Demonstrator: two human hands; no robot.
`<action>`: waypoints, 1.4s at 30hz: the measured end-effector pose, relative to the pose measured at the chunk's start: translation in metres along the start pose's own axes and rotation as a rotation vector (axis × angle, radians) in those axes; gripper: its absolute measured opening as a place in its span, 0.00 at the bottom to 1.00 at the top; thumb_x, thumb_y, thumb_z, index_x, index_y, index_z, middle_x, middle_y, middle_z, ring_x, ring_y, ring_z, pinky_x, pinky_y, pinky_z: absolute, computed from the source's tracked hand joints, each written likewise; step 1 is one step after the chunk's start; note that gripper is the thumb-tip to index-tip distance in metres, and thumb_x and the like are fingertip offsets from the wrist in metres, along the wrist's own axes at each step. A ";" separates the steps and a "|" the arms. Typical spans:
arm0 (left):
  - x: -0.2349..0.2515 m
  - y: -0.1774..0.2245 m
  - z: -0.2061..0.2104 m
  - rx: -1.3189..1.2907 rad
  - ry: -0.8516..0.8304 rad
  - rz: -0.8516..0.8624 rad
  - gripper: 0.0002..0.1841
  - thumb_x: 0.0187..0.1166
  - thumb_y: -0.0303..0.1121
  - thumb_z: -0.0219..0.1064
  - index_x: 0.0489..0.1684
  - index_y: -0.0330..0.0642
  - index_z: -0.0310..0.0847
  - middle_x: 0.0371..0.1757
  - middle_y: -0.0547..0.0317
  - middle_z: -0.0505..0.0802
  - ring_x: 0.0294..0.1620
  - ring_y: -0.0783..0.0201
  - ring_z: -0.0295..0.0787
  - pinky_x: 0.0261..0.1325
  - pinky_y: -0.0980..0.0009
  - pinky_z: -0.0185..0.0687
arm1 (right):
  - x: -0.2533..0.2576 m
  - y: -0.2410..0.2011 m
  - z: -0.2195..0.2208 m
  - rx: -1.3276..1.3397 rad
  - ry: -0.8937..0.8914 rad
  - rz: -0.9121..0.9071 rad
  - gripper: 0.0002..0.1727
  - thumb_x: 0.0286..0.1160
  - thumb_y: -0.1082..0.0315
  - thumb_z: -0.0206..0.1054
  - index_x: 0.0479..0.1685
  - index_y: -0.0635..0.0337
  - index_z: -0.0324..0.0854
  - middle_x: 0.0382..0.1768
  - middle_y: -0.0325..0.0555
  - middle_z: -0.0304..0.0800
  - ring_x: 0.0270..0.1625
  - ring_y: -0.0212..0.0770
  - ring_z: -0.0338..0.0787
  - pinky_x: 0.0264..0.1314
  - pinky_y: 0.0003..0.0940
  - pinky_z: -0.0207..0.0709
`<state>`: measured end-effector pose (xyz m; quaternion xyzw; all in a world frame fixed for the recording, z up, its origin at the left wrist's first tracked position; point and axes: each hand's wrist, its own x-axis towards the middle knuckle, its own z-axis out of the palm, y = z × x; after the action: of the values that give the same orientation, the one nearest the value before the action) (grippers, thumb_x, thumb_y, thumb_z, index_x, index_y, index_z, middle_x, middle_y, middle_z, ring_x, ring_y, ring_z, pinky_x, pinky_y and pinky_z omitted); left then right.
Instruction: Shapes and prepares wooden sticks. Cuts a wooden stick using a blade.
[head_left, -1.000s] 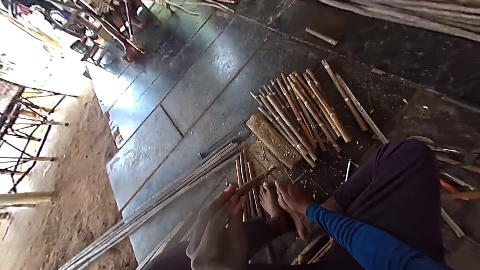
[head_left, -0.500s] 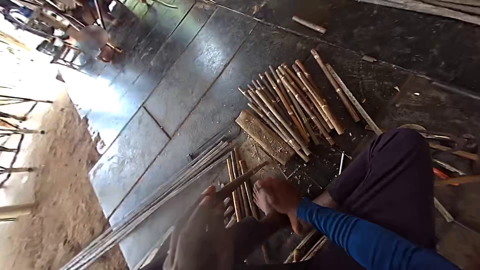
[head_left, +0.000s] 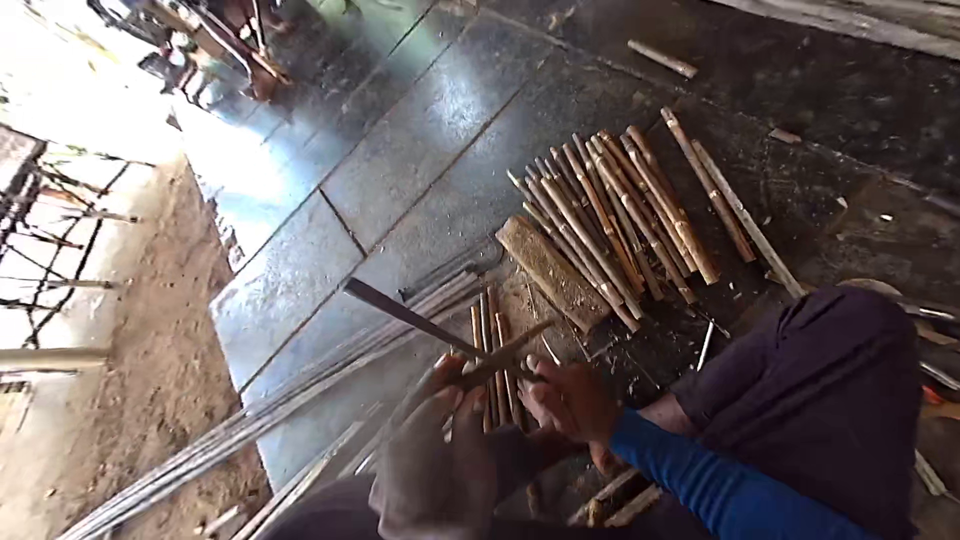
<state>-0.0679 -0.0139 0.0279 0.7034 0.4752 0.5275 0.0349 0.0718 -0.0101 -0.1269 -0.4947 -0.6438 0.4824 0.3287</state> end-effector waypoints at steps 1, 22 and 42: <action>-0.004 0.002 -0.002 0.008 0.004 0.001 0.11 0.75 0.27 0.75 0.52 0.49 0.87 0.58 0.53 0.95 0.60 0.48 0.94 0.61 0.53 0.95 | -0.006 0.008 0.008 0.003 0.007 0.050 0.41 0.89 0.32 0.33 0.40 0.53 0.86 0.25 0.44 0.87 0.32 0.45 0.91 0.34 0.53 0.85; 0.000 0.006 -0.008 0.112 -0.002 -0.052 0.10 0.73 0.28 0.78 0.50 0.47 0.91 0.57 0.59 0.96 0.62 0.55 0.94 0.66 0.58 0.92 | -0.004 0.018 0.000 -0.100 -0.039 0.266 0.43 0.87 0.29 0.32 0.43 0.52 0.86 0.31 0.47 0.90 0.41 0.50 0.93 0.46 0.58 0.85; 0.004 0.004 -0.002 0.049 0.042 -0.086 0.10 0.75 0.21 0.73 0.51 0.29 0.90 0.55 0.41 0.96 0.59 0.44 0.95 0.61 0.51 0.96 | -0.001 0.020 0.000 -0.119 0.007 0.229 0.42 0.89 0.32 0.32 0.42 0.52 0.87 0.30 0.47 0.90 0.38 0.50 0.93 0.41 0.60 0.84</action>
<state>-0.0671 -0.0144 0.0344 0.6718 0.5183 0.5283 0.0306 0.0783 -0.0103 -0.1459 -0.5851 -0.6096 0.4760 0.2438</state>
